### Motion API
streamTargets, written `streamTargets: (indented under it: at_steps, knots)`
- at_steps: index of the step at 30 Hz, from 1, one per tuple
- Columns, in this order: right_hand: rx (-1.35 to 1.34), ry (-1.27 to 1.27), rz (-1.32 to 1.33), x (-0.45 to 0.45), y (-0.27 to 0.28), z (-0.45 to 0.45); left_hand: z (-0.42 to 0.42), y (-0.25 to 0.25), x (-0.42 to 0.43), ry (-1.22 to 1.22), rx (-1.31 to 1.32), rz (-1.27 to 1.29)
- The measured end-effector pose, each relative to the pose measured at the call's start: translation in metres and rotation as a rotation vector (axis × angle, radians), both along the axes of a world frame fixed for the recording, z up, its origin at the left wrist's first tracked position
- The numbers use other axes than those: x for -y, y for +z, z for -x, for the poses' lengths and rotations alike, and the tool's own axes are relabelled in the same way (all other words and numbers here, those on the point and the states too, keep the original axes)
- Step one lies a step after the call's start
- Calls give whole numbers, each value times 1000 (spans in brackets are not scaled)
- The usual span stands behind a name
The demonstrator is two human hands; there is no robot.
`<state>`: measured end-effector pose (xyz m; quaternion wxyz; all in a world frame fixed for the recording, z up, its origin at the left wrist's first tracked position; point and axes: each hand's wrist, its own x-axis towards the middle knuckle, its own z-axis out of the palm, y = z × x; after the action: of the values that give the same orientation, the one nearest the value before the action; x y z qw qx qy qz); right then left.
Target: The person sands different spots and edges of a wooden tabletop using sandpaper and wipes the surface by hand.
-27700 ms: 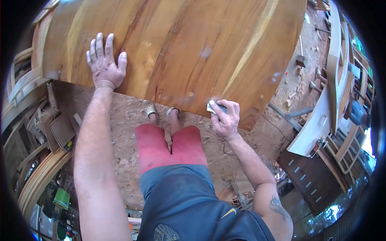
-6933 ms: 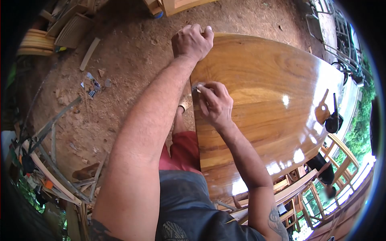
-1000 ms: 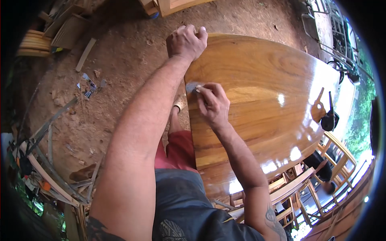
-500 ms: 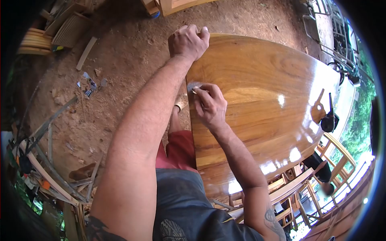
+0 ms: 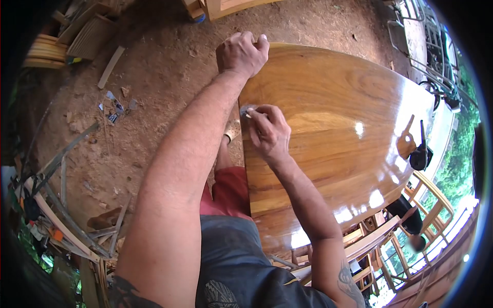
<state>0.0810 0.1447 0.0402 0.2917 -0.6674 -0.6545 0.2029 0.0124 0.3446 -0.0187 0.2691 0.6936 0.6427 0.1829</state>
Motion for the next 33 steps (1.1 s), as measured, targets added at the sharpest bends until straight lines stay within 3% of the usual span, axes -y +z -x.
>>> streamTargets:
  at_steps: [33]
  knots:
    - [10, 86, -33, -1, -1, 10, 2, 0, 0, -1, 8, -8]
